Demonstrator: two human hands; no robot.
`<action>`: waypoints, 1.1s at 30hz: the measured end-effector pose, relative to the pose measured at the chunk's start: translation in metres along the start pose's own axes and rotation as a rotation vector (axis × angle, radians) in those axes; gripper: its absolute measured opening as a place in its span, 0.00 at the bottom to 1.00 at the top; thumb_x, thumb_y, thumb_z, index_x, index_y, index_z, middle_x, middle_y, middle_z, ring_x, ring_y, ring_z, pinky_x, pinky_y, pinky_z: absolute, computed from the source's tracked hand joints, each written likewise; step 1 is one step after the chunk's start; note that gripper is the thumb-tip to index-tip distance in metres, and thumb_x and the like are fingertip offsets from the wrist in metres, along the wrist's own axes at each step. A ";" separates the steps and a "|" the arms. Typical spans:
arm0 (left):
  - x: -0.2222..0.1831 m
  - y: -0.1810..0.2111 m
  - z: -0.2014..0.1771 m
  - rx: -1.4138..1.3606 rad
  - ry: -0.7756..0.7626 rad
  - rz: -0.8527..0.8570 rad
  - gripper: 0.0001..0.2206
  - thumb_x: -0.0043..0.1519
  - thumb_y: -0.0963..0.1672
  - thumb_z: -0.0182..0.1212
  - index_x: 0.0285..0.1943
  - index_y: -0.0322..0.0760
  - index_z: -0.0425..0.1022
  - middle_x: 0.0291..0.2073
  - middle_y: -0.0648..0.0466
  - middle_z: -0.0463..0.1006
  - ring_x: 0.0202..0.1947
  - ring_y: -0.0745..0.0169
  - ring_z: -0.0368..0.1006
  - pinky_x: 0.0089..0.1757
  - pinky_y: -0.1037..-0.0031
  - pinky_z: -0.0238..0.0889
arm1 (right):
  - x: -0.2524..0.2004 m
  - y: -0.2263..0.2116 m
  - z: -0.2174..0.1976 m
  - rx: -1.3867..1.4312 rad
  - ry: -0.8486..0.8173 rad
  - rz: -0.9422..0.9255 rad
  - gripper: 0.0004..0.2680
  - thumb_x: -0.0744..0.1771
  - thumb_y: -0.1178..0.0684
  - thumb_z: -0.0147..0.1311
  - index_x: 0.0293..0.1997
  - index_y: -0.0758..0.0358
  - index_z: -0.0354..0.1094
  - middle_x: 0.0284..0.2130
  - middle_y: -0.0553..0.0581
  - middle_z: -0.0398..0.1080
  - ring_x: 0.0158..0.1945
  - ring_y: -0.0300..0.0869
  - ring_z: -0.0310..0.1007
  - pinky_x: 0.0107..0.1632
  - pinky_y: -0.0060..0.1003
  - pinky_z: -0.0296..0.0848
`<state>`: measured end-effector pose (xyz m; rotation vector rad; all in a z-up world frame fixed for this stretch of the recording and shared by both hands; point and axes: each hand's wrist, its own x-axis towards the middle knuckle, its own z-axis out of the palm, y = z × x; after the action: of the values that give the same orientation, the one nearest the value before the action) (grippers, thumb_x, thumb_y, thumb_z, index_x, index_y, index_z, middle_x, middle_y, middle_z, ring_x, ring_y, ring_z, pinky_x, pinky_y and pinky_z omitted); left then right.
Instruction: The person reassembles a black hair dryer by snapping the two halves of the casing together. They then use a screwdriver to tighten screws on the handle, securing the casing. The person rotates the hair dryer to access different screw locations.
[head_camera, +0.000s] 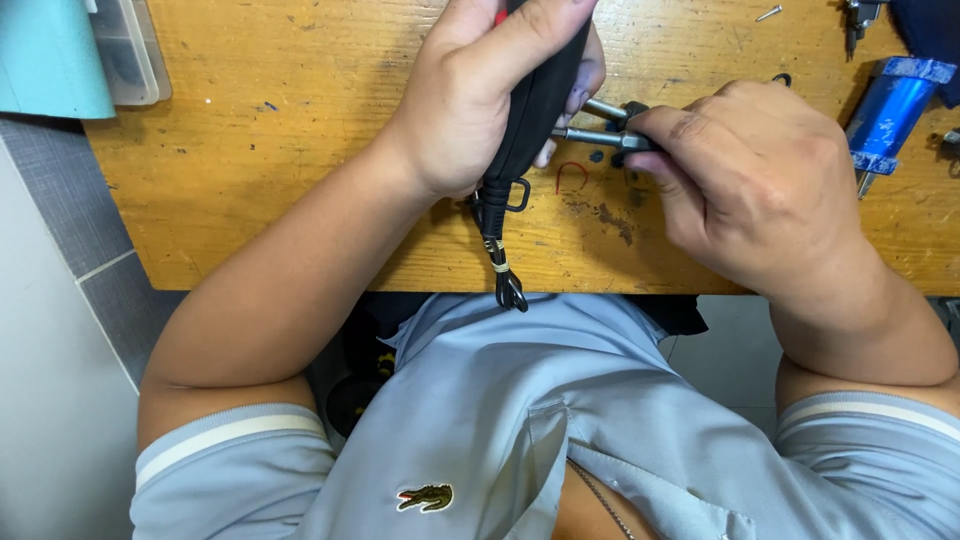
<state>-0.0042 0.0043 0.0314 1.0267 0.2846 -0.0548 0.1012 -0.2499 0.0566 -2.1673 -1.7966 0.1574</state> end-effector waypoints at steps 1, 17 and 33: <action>0.000 0.000 0.000 0.001 0.007 -0.007 0.22 0.68 0.58 0.57 0.36 0.38 0.74 0.29 0.50 0.77 0.19 0.64 0.70 0.22 0.77 0.63 | 0.000 0.000 0.000 0.008 0.025 -0.007 0.05 0.83 0.58 0.67 0.59 0.71 0.83 0.38 0.60 0.77 0.41 0.59 0.75 0.48 0.54 0.73; 0.003 -0.006 0.002 -0.043 0.022 0.038 0.23 0.69 0.57 0.53 0.36 0.36 0.75 0.28 0.45 0.79 0.19 0.59 0.72 0.24 0.73 0.64 | 0.002 0.000 -0.008 0.096 -0.058 0.085 0.13 0.78 0.51 0.72 0.66 0.71 0.77 0.49 0.64 0.80 0.49 0.56 0.82 0.51 0.48 0.78; 0.005 -0.029 -0.003 -0.110 -0.065 0.278 0.14 0.77 0.43 0.64 0.67 0.42 0.64 0.38 0.54 0.66 0.33 0.56 0.72 0.37 0.67 0.70 | 0.013 0.000 0.002 0.195 0.049 0.066 0.06 0.77 0.56 0.64 0.52 0.69 0.79 0.34 0.61 0.77 0.38 0.58 0.77 0.46 0.53 0.75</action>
<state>-0.0050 -0.0075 0.0042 0.9449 0.0829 0.1770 0.1037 -0.2370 0.0561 -2.0753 -1.6117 0.2797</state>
